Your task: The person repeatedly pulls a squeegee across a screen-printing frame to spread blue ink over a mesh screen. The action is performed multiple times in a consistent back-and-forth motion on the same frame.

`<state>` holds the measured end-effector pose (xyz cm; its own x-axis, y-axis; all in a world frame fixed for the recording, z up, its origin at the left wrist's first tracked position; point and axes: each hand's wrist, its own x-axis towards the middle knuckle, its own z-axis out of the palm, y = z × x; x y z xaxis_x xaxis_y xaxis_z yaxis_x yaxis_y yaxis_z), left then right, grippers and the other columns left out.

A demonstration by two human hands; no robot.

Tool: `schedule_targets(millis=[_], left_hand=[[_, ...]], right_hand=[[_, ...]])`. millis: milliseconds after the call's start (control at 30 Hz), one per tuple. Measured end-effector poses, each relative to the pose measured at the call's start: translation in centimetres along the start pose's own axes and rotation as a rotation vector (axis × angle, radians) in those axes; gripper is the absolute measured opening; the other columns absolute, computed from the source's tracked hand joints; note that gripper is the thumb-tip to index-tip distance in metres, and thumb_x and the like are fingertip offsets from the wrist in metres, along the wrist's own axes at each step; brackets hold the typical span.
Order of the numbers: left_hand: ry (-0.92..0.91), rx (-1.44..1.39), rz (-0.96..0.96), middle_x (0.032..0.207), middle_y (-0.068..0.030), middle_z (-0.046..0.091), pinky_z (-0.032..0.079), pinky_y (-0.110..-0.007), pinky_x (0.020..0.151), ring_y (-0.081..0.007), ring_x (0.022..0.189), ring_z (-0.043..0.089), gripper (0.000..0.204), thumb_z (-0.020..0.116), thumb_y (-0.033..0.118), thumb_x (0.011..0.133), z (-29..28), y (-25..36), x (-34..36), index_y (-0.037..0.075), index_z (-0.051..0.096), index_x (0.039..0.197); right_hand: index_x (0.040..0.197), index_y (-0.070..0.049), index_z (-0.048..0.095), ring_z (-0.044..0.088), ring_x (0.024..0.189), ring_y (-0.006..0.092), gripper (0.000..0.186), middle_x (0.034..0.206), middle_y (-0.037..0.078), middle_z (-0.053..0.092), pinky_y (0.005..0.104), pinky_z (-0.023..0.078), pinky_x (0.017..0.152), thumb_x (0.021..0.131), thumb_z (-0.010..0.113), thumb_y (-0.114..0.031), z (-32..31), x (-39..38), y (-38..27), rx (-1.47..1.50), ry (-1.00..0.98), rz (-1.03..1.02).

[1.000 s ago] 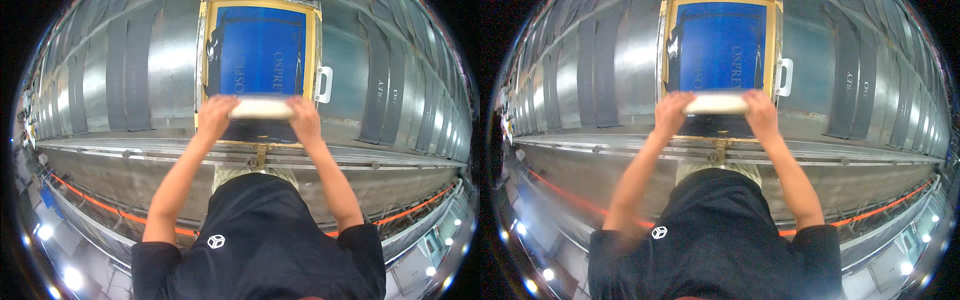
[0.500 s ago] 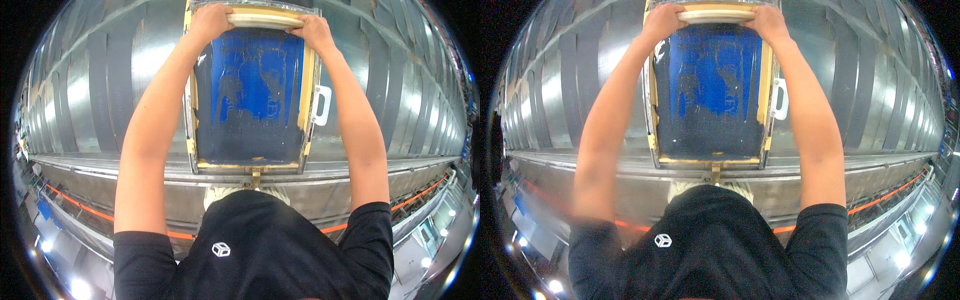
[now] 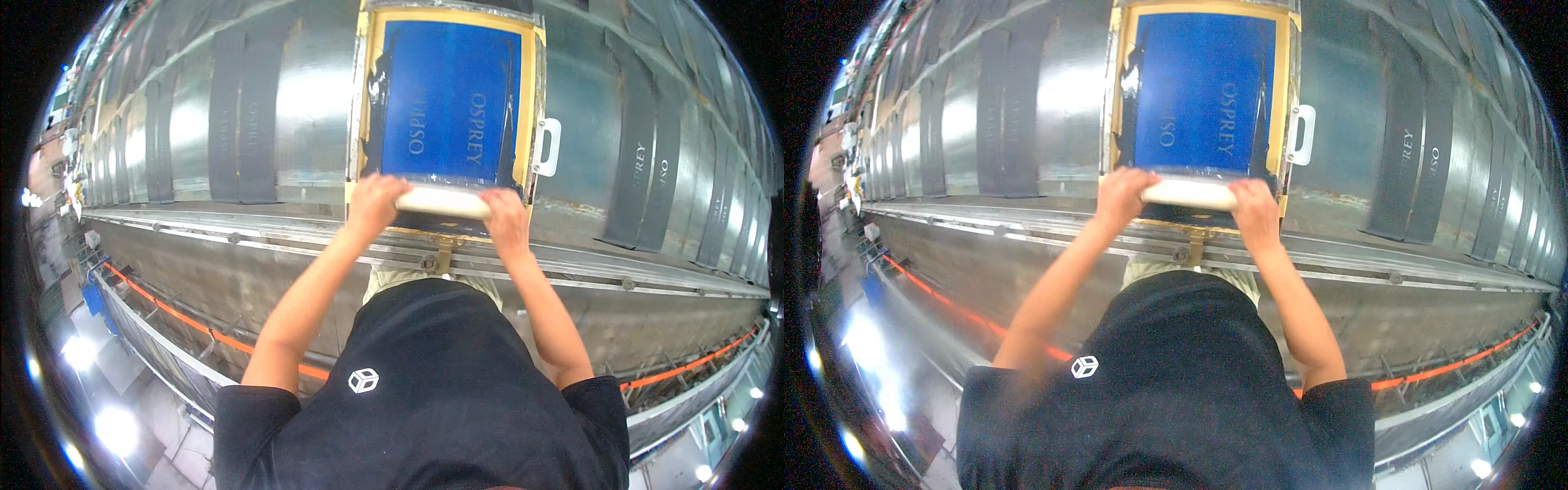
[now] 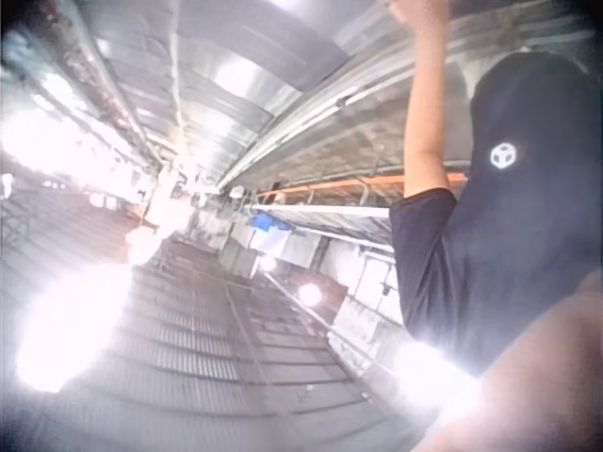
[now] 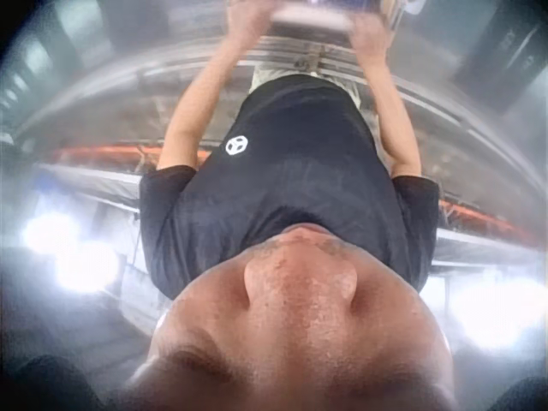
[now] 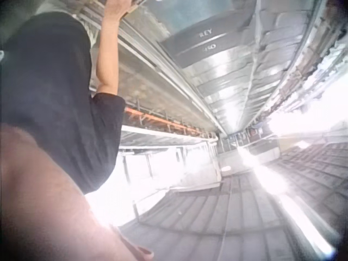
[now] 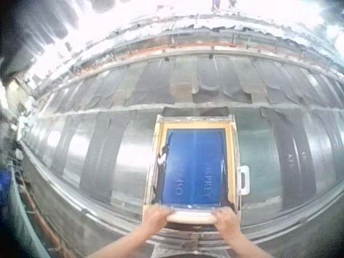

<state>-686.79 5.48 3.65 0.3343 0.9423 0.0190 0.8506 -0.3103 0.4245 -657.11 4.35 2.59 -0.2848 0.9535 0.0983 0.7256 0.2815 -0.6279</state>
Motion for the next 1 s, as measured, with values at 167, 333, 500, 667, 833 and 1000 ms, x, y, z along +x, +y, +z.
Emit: schedule_targets(millis=[167, 333, 500, 667, 833, 1000], left_hand=[[0.076, -0.041, 0.041, 0.105, -0.0007, 0.074, 0.051, -0.039, 0.082, -0.0233, 0.098, 0.066, 0.028, 0.06, 0.001, 0.079, -0.3, 2.0, -2.2, 0.014, 0.075, 0.099], [0.0, -0.099, -0.006, 0.112, -0.0034, 0.072, 0.049, -0.041, 0.091, -0.0255, 0.108, 0.064, 0.036, 0.063, -0.003, 0.074, -0.4, 2.2, -2.9, 0.012, 0.074, 0.105], [-0.038, -0.129, 0.022, 0.124, -0.0056, 0.069, 0.048, -0.04, 0.102, -0.0269, 0.117, 0.061, 0.047, 0.071, -0.001, 0.069, -0.3, 1.4, -4.3, 0.012, 0.073, 0.115], [-0.012, -0.245, 0.017, 0.127, -0.008, 0.068, 0.046, -0.041, 0.105, -0.0277, 0.122, 0.059, 0.054, 0.073, 0.001, 0.068, -4.0, -2.5, -7.3, 0.013, 0.071, 0.12], [-0.046, -0.138, -0.005, 0.126, -0.0074, 0.069, 0.048, -0.042, 0.102, -0.0282, 0.119, 0.06, 0.054, 0.078, 0.006, 0.068, -10.5, -16.0, -11.6, 0.014, 0.071, 0.121], [-0.117, -0.091, -0.012, 0.124, -0.0051, 0.069, 0.05, -0.041, 0.099, -0.0274, 0.115, 0.061, 0.051, 0.079, 0.011, 0.071, -19.0, -29.5, -15.8, 0.014, 0.069, 0.122]], right_hand=[[0.114, -0.004, 0.068, 0.063, 0.112, 0.0293, 0.049, 0.111, 0.011, 0.069, 0.043, 0.05, 0.097, 0.073, 0.085, -0.025, -1.9, -1.5, 0.8, 0.115, -0.023, -0.076], [0.121, -0.006, 0.067, 0.062, 0.092, 0.0326, 0.04, 0.097, 0.014, 0.068, 0.0426, 0.048, 0.088, 0.093, 0.068, -0.034, -3.1, 9.4, 12.8, -0.002, 0.504, 0.343], [0.115, -0.01, 0.071, 0.069, 0.103, 0.0318, 0.031, 0.109, 0.015, 0.073, 0.0407, 0.051, 0.089, 0.097, 0.063, -0.034, -2.0, 12.5, 15.4, 0.143, 0.419, 0.514], [0.11, -0.01, 0.071, 0.07, 0.1, 0.0319, 0.026, 0.107, 0.014, 0.073, 0.0405, 0.052, 0.087, 0.099, 0.06, -0.031, -1.7, 14.9, 5.5, 0.119, 0.497, 0.477], [0.108, -0.009, 0.07, 0.071, 0.095, 0.0327, 0.025, 0.101, 0.016, 0.073, 0.0411, 0.052, 0.085, 0.101, 0.058, -0.029, 11.6, 18.9, -6.1, 0.209, 0.55, 0.362], [0.109, -0.008, 0.068, 0.071, 0.088, 0.0336, 0.023, 0.095, 0.018, 0.072, 0.0425, 0.052, 0.08, 0.102, 0.058, -0.027, 21.8, 23.2, -19.6, 0.293, 0.538, 0.421]])
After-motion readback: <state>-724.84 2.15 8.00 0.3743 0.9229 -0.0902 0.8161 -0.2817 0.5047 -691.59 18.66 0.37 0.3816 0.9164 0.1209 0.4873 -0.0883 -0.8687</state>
